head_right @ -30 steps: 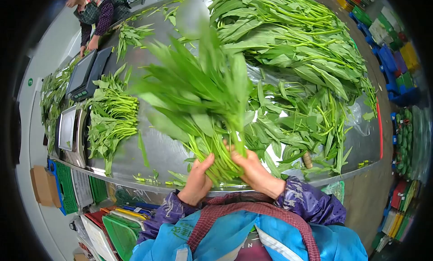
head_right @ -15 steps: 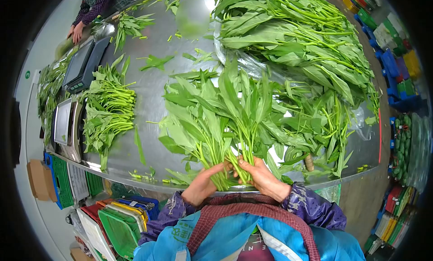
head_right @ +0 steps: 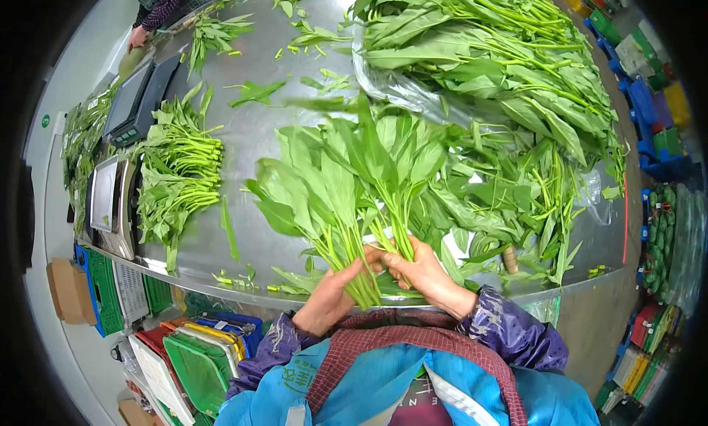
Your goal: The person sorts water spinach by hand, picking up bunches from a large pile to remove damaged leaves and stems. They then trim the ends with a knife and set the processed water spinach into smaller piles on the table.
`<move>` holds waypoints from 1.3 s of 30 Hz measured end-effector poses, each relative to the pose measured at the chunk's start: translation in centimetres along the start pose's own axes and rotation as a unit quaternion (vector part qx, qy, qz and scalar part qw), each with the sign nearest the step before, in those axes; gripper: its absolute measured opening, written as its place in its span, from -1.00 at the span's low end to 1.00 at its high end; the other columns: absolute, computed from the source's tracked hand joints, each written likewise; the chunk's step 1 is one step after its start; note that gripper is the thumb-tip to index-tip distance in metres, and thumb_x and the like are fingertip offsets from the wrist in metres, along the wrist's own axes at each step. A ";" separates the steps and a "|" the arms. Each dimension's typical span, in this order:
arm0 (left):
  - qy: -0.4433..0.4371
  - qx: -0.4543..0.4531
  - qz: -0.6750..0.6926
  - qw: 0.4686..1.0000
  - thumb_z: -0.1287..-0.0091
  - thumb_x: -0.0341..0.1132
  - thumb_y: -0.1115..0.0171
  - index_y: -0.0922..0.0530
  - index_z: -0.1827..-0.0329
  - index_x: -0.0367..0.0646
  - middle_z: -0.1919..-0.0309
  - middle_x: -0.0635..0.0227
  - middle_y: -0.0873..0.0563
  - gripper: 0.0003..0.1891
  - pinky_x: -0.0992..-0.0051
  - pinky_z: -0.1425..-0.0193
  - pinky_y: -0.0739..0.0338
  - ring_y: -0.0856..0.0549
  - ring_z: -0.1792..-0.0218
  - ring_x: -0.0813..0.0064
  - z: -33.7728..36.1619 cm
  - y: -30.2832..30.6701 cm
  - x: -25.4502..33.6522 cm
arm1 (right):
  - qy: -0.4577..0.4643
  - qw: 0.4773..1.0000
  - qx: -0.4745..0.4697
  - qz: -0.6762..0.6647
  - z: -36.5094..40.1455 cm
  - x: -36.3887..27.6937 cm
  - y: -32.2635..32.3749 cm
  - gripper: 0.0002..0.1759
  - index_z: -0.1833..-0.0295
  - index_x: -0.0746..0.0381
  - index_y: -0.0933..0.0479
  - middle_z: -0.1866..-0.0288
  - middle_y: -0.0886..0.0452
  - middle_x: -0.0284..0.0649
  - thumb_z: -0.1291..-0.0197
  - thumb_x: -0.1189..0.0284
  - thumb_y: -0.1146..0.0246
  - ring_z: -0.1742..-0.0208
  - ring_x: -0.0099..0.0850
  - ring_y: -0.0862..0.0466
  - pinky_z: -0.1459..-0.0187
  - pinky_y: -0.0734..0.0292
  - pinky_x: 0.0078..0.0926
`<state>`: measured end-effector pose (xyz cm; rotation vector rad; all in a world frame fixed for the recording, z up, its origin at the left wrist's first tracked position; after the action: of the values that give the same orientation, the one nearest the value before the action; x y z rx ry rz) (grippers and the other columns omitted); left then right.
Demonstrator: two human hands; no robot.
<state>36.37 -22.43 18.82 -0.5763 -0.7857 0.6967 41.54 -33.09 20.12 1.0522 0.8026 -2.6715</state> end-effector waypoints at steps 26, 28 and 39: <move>-0.001 -0.060 -0.098 0.993 -0.39 -0.18 0.00 -0.21 -0.31 -0.21 -0.22 0.21 -0.40 -0.50 0.24 -0.20 -0.41 -0.46 -0.16 0.31 1.2 1.4 0.8 | 0.120 0.962 -0.024 0.245 -1.2 -0.6 -2.5 -0.41 -0.13 0.33 -0.29 0.03 -0.54 -0.19 0.05 0.56 -0.34 0.04 -0.51 -0.54 0.00 -0.46 -0.52; -0.035 -0.021 -0.078 0.996 -0.38 -0.21 -0.02 -0.29 -0.25 -0.22 -0.15 0.22 -0.46 -0.56 0.29 -0.17 -0.43 -0.49 -0.11 0.36 1.6 1.4 1.9 | 0.093 0.989 -0.070 0.094 -1.5 -0.8 -2.3 -0.37 -0.17 0.33 -0.26 0.01 -0.52 -0.22 0.04 0.58 -0.36 0.09 -0.51 -0.55 0.01 -0.47 -0.52; -0.116 0.098 -0.155 0.976 -0.24 -0.34 -0.24 -0.48 -0.03 -0.25 0.16 0.35 -0.61 -0.67 0.52 0.13 -0.46 -0.57 0.21 0.57 1.4 1.8 2.7 | 0.173 0.936 0.013 0.307 -0.9 -2.1 -2.6 -0.31 -0.13 0.37 -0.28 0.09 -0.56 -0.10 0.14 0.38 -0.40 0.07 -0.37 -0.57 0.00 -0.44 -0.46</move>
<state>36.04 -18.98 19.50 -0.1874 -0.9859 0.5490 42.72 -30.56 22.05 1.5055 0.3865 -2.0029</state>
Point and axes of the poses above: each hand's wrist, its own z-axis away from the middle knuckle, its own y-axis out of the back of the hand, x = y × z, the point moved 8 cm from there along -z, towards the middle knuckle
